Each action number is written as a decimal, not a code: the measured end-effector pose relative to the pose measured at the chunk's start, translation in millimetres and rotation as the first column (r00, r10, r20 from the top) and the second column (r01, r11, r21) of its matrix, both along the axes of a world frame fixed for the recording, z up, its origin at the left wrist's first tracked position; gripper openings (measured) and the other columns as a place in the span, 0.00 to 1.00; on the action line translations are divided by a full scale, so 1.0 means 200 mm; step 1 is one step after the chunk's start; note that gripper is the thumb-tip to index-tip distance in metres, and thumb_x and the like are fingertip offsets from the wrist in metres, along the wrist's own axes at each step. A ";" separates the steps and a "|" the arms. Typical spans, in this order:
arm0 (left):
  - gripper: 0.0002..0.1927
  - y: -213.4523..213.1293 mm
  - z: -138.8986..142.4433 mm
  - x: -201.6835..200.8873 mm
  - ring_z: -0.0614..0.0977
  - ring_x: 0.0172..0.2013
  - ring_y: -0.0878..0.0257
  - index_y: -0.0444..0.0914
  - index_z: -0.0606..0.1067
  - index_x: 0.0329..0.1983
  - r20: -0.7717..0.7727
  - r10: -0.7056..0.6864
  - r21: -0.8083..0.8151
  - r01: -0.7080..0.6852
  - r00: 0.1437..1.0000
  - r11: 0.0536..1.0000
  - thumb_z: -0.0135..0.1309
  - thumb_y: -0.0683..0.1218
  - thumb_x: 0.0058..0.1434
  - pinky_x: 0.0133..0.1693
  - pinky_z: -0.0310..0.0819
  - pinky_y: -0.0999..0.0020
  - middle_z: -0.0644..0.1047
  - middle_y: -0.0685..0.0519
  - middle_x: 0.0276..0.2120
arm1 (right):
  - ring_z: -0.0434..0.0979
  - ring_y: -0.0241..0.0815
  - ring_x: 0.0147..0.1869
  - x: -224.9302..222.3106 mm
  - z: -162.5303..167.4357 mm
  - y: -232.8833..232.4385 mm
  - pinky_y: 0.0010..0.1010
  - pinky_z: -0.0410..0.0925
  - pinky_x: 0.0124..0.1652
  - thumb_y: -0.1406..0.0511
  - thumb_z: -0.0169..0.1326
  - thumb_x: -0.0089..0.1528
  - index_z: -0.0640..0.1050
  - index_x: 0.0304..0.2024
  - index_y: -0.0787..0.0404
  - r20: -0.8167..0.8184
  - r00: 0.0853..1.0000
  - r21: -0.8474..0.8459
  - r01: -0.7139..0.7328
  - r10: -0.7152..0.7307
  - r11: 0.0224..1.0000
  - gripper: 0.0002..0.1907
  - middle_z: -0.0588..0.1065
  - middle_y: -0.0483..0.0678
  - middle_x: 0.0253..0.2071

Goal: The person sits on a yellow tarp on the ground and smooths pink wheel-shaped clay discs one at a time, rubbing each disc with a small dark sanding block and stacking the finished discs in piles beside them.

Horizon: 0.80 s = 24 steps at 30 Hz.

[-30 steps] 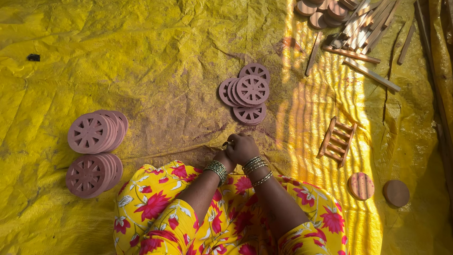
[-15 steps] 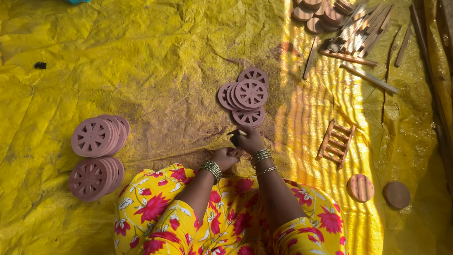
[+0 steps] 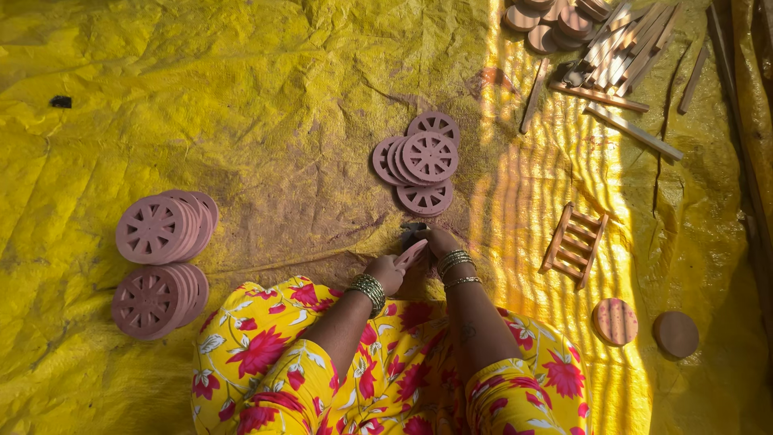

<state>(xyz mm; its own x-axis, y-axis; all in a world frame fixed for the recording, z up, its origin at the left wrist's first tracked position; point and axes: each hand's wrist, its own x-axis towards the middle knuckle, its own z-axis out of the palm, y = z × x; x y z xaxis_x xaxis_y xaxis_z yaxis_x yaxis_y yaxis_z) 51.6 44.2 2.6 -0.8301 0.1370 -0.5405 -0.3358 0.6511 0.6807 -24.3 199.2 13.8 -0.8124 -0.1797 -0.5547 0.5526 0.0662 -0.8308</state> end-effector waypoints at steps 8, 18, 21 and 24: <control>0.13 0.03 -0.11 -0.04 0.83 0.48 0.45 0.39 0.78 0.51 -0.160 -0.585 -0.463 0.463 0.795 0.756 0.49 0.46 0.67 0.48 0.78 0.51 0.81 0.41 0.47 | 0.80 0.48 0.42 0.26 0.22 -0.27 0.40 0.72 0.49 0.58 0.59 0.59 0.84 0.41 0.51 -0.437 0.695 0.835 0.078 0.571 0.545 0.11 0.81 0.51 0.38; 0.15 0.00 0.04 -0.01 0.82 0.47 0.46 0.40 0.81 0.49 -0.051 -0.061 -0.103 0.056 0.997 0.993 0.57 0.48 0.60 0.51 0.76 0.54 0.81 0.39 0.44 | 0.82 0.46 0.44 0.02 0.04 0.05 0.36 0.74 0.44 0.60 0.58 0.60 0.81 0.52 0.59 -0.078 0.995 0.301 -0.043 0.069 0.953 0.19 0.82 0.53 0.42; 0.16 0.00 -0.03 -0.01 0.83 0.47 0.46 0.39 0.81 0.49 0.017 -0.013 -0.123 0.015 1.000 0.992 0.59 0.49 0.59 0.50 0.77 0.54 0.81 0.38 0.43 | 0.81 0.46 0.46 0.09 0.04 0.00 0.38 0.74 0.46 0.58 0.58 0.61 0.81 0.51 0.59 -0.163 0.985 0.223 -0.019 0.057 0.975 0.18 0.82 0.53 0.44; 0.16 0.03 -0.10 -0.02 0.83 0.47 0.44 0.37 0.81 0.47 0.011 -0.142 -0.226 0.140 0.990 0.964 0.59 0.50 0.60 0.49 0.78 0.54 0.81 0.38 0.43 | 0.80 0.52 0.46 0.22 0.16 -0.15 0.43 0.73 0.48 0.59 0.57 0.62 0.81 0.51 0.56 -0.368 0.862 0.639 -0.039 0.349 0.768 0.16 0.80 0.55 0.46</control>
<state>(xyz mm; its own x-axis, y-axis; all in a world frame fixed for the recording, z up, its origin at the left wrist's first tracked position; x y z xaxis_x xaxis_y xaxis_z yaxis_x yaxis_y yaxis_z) 47.7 49.6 -17.2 -0.8140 0.1279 -0.5666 -0.2264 0.8285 0.5122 19.8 169.6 44.9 -0.9738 -0.1240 -0.1908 0.0537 0.6897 -0.7221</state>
